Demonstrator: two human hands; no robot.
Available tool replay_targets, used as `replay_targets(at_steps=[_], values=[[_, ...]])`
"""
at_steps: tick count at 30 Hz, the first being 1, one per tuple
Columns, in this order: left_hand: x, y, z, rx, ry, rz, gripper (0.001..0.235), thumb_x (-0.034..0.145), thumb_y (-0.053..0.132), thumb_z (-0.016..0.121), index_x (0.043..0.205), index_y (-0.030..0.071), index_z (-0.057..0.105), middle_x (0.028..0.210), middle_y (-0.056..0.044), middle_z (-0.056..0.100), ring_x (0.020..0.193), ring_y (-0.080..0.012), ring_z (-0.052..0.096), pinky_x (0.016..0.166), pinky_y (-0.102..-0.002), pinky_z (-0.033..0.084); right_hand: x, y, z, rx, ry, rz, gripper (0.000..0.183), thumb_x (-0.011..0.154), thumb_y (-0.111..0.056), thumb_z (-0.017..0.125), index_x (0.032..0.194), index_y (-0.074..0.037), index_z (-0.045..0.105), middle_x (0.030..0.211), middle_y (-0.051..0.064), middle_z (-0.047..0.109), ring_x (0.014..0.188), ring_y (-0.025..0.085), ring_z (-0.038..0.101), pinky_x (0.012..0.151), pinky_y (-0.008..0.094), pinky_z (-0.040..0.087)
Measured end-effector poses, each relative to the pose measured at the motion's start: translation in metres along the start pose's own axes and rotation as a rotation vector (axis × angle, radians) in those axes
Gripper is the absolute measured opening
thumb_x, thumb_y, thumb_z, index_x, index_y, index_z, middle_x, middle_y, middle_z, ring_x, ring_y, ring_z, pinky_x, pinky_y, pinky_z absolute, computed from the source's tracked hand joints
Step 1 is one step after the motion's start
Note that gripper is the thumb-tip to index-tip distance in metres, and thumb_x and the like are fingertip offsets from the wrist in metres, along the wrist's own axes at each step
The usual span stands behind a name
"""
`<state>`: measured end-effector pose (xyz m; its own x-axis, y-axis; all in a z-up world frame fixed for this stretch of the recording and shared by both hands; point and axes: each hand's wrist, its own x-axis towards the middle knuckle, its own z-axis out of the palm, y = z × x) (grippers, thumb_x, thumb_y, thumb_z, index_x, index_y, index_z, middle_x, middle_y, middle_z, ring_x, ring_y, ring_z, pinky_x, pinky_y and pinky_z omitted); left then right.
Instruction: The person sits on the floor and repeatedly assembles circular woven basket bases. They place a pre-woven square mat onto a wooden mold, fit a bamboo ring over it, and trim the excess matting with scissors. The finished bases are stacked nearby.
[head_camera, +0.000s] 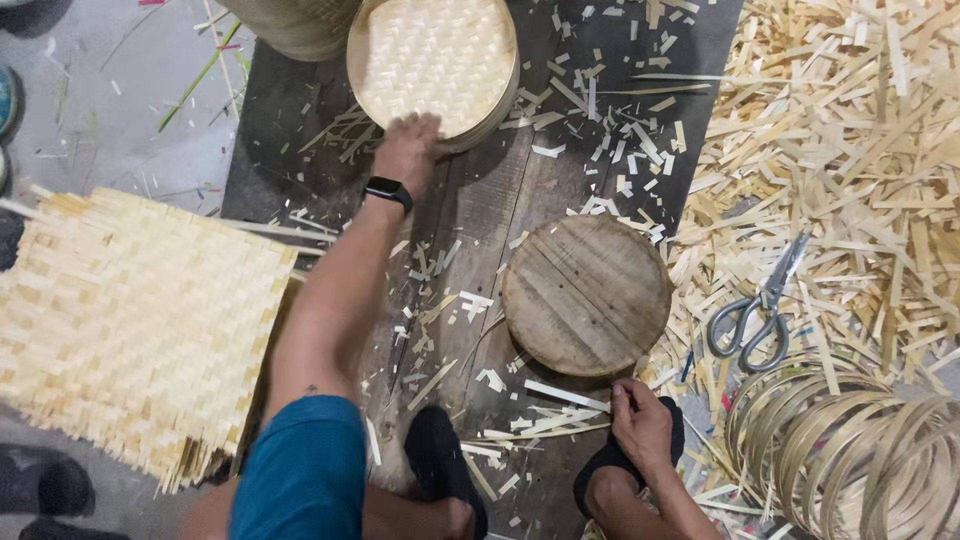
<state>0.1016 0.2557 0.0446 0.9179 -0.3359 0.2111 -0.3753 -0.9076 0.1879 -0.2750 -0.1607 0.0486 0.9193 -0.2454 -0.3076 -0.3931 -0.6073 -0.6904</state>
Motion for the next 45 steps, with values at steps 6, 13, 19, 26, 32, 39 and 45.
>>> replay_targets(at_steps=[6,13,19,26,32,39,45], values=[[-0.103,-0.009,-0.157,0.097,-0.261,-0.189,0.074,0.094,0.026,0.072,0.157,0.003,0.041,0.159,-0.021,0.047,0.154,-0.0341,0.039,0.131,-0.05,0.03,-0.001,0.006,0.003,0.003,0.03,-0.024,0.02,0.096,-0.024,0.066,0.106,-0.009,0.074,0.078,0.015,0.07,0.064,0.024,0.068,0.064,0.036,0.053],[-0.291,-0.011,-0.224,0.373,-0.565,-0.799,0.097,0.079,0.054,0.078,0.139,-0.012,0.039,0.144,-0.038,0.043,0.129,-0.0544,0.044,0.104,-0.057,0.042,-0.002,0.013,0.006,0.043,0.049,-0.058,0.021,0.095,-0.025,0.068,0.107,-0.009,0.074,0.077,0.014,0.071,0.067,0.023,0.07,0.067,0.034,0.055],[-0.324,-0.014,-0.287,0.322,0.142,-0.683,0.016,0.103,0.02,0.065,0.106,0.014,0.08,0.089,-0.02,0.073,0.077,-0.0358,0.07,0.074,-0.043,0.058,0.003,0.03,0.008,0.054,0.058,-0.113,0.021,0.097,-0.026,0.068,0.108,-0.008,0.074,0.08,0.012,0.072,0.069,0.019,0.069,0.068,0.033,0.054],[-0.209,0.142,-0.341,0.217,0.098,-0.081,0.03,0.096,-0.002,0.056,0.123,-0.006,0.067,0.11,-0.021,0.073,0.095,-0.0352,0.07,0.077,-0.044,0.057,0.011,0.018,-0.012,0.358,0.043,0.02,0.033,0.104,-0.034,0.061,0.11,-0.004,0.073,0.08,0.01,0.072,0.071,0.019,0.067,0.067,0.034,0.054],[-0.178,0.277,-0.151,-0.064,-0.231,0.585,0.061,0.088,-0.003,0.051,0.149,-0.007,0.043,0.154,-0.03,0.043,0.139,-0.0413,0.049,0.113,-0.053,0.043,0.053,-0.021,-0.069,1.278,-0.19,0.186,0.038,0.099,-0.032,0.062,0.115,0.001,0.07,0.097,0.009,0.073,0.083,0.018,0.069,0.074,0.033,0.056],[-0.188,0.303,-0.037,-0.76,-0.537,0.051,0.05,0.094,0.02,0.062,0.14,0.002,0.058,0.145,-0.021,0.059,0.132,-0.0352,0.058,0.102,-0.049,0.05,0.093,-0.022,-0.058,0.589,-0.007,0.063,0.031,0.089,-0.008,0.076,0.117,0.003,0.068,0.105,0.007,0.075,0.088,0.011,0.068,0.078,0.026,0.055],[-0.122,0.196,-0.021,-0.696,-0.249,-0.986,0.072,0.072,0.025,0.096,0.125,-0.005,0.058,0.118,-0.02,0.065,0.098,-0.025,0.063,0.079,-0.038,0.052,0.112,-0.025,-0.054,0.577,-0.001,0.095,0.032,0.083,-0.005,0.082,0.11,0.003,0.066,0.096,0.006,0.075,0.083,0.009,0.068,0.073,0.025,0.055]])
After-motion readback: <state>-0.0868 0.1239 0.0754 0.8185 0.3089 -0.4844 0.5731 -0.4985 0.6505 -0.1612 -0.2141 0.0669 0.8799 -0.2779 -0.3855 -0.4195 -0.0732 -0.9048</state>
